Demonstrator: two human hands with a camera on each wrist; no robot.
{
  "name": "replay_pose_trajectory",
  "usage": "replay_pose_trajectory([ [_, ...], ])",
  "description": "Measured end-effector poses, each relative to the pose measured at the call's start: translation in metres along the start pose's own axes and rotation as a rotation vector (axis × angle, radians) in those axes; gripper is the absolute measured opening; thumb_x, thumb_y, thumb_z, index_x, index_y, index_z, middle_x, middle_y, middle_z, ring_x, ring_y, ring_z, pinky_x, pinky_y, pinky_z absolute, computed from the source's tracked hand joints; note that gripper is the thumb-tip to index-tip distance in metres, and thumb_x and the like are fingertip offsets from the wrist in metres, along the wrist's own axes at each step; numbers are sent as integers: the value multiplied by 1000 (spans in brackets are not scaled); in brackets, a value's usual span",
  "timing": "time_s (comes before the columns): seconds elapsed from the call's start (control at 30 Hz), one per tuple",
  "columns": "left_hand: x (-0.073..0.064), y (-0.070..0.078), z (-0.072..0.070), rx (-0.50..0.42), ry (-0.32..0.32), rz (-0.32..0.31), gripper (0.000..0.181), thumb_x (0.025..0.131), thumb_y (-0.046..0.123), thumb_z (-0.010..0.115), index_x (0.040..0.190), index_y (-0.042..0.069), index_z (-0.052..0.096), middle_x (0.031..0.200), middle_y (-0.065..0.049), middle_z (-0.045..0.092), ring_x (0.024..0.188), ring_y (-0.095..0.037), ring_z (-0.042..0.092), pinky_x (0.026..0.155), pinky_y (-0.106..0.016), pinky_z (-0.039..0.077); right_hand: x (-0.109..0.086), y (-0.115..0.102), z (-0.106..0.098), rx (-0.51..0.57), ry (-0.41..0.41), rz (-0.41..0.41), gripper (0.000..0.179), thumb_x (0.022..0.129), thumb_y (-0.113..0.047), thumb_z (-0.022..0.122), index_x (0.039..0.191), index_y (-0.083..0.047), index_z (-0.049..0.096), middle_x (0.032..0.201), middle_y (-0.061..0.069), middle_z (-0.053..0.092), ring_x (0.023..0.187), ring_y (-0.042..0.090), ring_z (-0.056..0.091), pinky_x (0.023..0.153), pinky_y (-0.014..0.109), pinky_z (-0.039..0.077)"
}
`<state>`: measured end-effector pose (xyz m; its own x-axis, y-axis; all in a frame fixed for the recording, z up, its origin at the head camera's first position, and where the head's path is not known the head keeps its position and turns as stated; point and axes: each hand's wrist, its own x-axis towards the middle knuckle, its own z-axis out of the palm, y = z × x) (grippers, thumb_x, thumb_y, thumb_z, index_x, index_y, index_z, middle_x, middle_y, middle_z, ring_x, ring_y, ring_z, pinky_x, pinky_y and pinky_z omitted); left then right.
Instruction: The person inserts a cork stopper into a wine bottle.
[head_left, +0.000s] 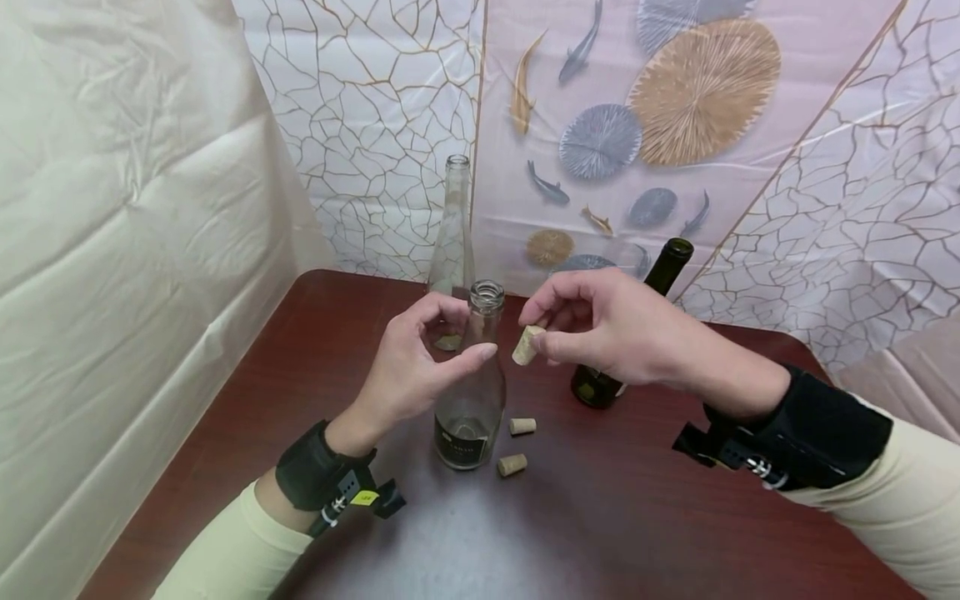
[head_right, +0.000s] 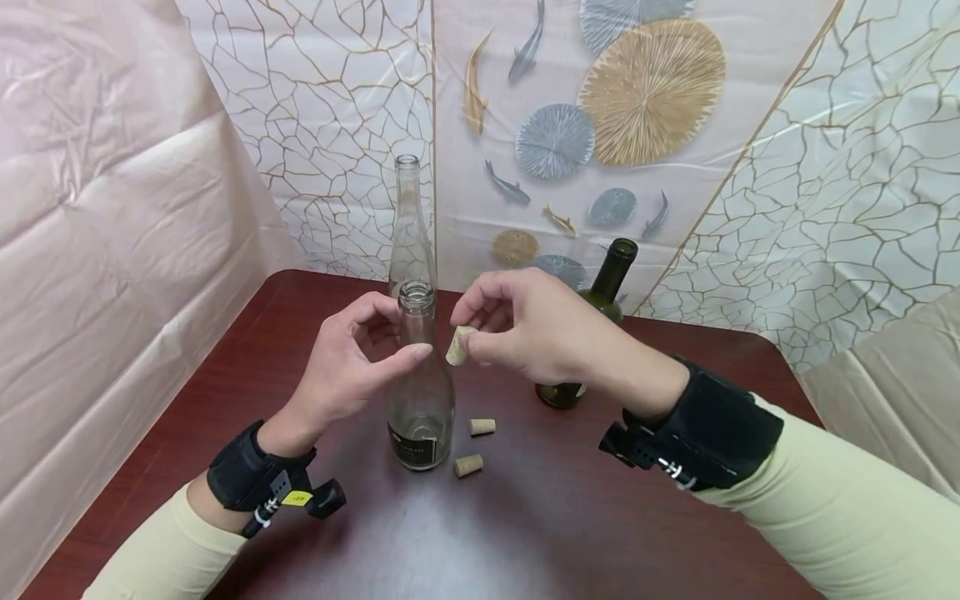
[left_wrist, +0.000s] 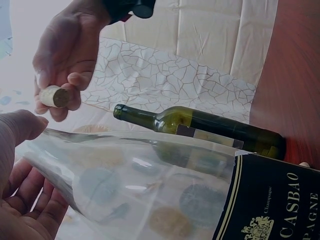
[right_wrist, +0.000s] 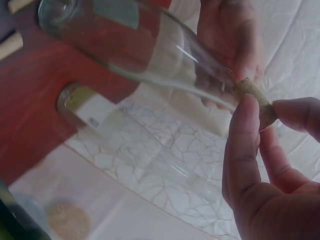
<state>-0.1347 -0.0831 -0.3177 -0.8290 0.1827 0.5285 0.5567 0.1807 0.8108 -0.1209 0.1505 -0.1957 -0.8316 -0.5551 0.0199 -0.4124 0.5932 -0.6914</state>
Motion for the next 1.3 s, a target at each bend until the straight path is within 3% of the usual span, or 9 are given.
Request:
replay_pose_trajectory([
  [0.4,-1,-1,0,-32,20,-1,32,84,8,86,108,6,67,103,-7,69,89,-15,64,78,-21,56,12,-31,-18,-182,57,-53,15,93,-14,74,108,-15,75,88,0,72,79,13,65,74,22,54],
  [0.57,-1,-2,1,-43,25,-2,32,83,5,86,108,6,67,102,-7,69,90,-14,64,80,-20,56,20,-42,-21,-183,47,-60,17,94,-17,74,111,-13,76,90,1,75,82,12,69,78,22,55],
  [0.77,-2,-3,3,-40,19,-5,32,83,6,86,109,6,67,104,-7,69,91,-14,65,81,-21,57,27,-52,-25,-236,26,-68,13,92,-14,72,105,-14,77,85,1,75,79,14,69,70,24,51],
  [1.0,-1,-4,3,-37,15,-2,32,83,4,86,108,6,67,104,-6,69,91,-14,65,83,-34,61,32,-60,-27,-261,29,-78,12,92,-9,71,102,-12,76,82,2,75,76,15,69,64,24,51],
  [1.3,-1,-4,2,-28,6,-6,32,83,7,87,108,7,66,106,-6,69,92,-15,65,83,-26,59,36,-66,-25,-252,79,-70,10,92,-12,71,100,-14,76,84,3,73,77,14,67,65,24,50],
])
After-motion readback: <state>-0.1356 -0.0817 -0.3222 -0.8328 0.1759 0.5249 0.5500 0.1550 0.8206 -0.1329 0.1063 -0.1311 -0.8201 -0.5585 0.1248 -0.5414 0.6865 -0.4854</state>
